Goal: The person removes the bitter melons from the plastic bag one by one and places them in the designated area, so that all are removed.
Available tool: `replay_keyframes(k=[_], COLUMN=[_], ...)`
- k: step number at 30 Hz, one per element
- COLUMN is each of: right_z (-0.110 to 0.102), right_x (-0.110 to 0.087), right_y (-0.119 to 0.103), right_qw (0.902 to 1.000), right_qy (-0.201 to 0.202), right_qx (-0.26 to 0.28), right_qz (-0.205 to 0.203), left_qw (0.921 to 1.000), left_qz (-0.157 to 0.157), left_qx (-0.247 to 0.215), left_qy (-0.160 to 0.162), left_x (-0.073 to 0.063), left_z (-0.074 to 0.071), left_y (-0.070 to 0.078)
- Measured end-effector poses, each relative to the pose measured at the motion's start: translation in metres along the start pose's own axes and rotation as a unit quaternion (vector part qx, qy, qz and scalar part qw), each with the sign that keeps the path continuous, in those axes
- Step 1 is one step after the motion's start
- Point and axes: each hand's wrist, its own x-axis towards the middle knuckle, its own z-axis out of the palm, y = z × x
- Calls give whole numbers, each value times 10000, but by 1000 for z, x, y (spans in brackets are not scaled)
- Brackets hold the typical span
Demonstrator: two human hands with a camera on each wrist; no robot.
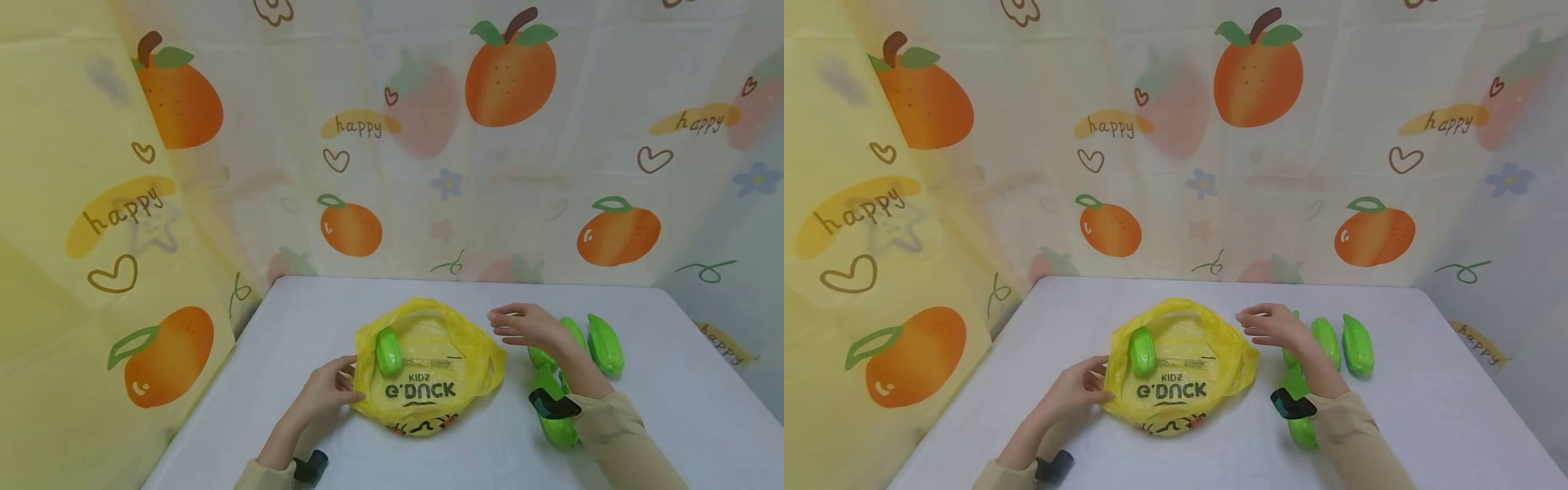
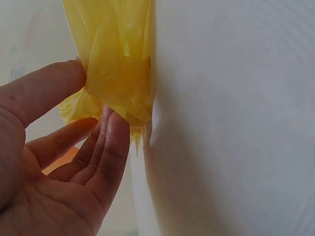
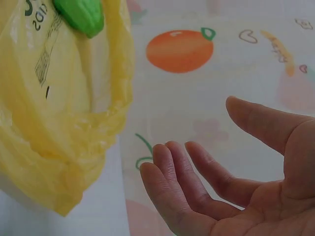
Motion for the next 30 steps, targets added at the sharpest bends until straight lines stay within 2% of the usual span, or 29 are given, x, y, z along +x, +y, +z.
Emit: replay_keyframes(k=[11,15,30], right_z=[24,32,73], right_x=[22,30,58], right_y=[-7,-9,-8], right_qw=[9998,9996,9993], right_qy=[-103,-158,-341], right_qx=[-147,-155,-85], right_qz=[-85,-178,-82], left_qw=[9999,9999,10000], left_qz=[-99,-75,55], left_qx=[-36,-5,48], left_qy=[-75,-74,-55], left_x=[0,0,0], left_z=[-2,-2,-1], left_y=[4,4,0])
